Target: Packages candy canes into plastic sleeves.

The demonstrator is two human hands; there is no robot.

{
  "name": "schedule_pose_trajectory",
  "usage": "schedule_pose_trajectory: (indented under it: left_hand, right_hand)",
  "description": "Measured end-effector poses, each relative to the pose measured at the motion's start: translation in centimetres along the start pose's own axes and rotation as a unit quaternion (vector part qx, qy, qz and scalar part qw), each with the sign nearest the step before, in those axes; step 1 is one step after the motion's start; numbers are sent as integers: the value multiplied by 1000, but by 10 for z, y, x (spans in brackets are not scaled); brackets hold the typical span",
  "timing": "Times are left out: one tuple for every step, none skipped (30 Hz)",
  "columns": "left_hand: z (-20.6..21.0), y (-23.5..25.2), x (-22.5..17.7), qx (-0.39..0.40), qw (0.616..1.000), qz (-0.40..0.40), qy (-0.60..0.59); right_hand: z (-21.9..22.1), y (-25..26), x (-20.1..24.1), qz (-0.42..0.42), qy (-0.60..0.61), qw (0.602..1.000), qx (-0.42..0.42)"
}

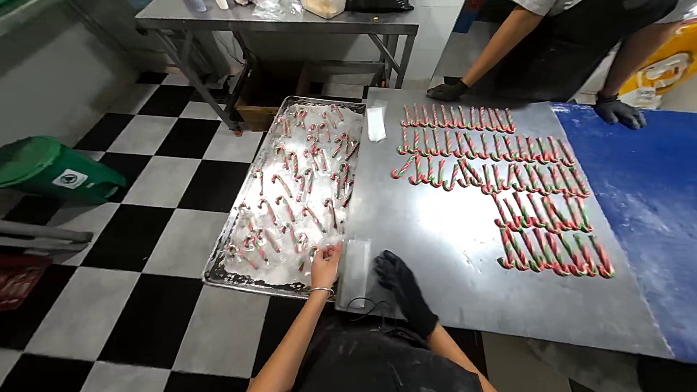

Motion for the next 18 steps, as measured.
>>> schedule_pose_trajectory:
  left_hand:
    - [10, -3, 0, 5, 1000, 6, -13]
    - [17, -6, -3, 0, 1000, 21, -20]
    - [23, -7, -7, -2, 999, 30, -23]
    - [27, -9, -11, -1, 999, 37, -28]
    - [28, -12, -15, 7, 998, 46, -35]
    - [28, -14, -19, 15, 997, 57, -41]
    - [26, -15, -21, 21, 997, 68, -40]
    - [25, -16, -21, 24, 996, 77, -30]
    - [22, -18, -21, 30, 996, 78, -15]
    - [20, -20, -22, 34, 997, 75, -2]
    - [18, -22, -23, 37, 997, 70, 6]
    - [16, -26, -25, 44, 997, 63, 4]
    - [15, -29, -28, 54, 997, 61, -10]
    - [12, -32, -32, 60, 996, 66, -28]
    - [9, -36, -38, 52, 995, 77, -47]
    - [4, -40, -44, 37, 993, 91, -66]
    - [0, -44, -50, 27, 991, 105, -81]
    - [-3, -49, -57, 28, 988, 122, -90]
  right_hand:
    - [11, 0, 0, -3, 1, 1000, 16]
    - [15, 0, 2, -10, -7, 1000, 20]
    - [9, 0, 8, -23, -35, 999, 9]
    - [-7, 0, 19, -48, -91, 995, -17]
    - [-34, -3, 35, -86, -184, 977, -60]
    - [-70, -6, 56, -119, -301, 939, -117]
    - [-113, -7, 76, -135, -405, 886, -180]
    - [-160, -8, 94, -146, -469, 835, -250]
    - [-206, -4, 104, -136, -504, 795, -309]
    - [-246, 2, 105, -104, -527, 765, -355]
    - [-273, 9, 102, -59, -548, 742, -381]
    - [-283, 17, 96, -13, -570, 725, -386]
    - [-276, 22, 90, 18, -587, 713, -382]
    - [-258, 25, 85, 36, -600, 707, -373]
    - [-232, 25, 80, 40, -609, 706, -359]
    - [-201, 21, 77, 34, -617, 711, -337]
    - [-170, 17, 72, 23, -619, 724, -304]
    - [-140, 12, 69, -2, -619, 740, -265]
Point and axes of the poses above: each hand's wrist, its own y-axis towards the middle knuckle, its own z-axis out of the palm, x = y × z, the point moved 8 cm from there along y, towards the middle knuckle, and after that the axes turned 1 degree about -x, right-handed, at the moved point
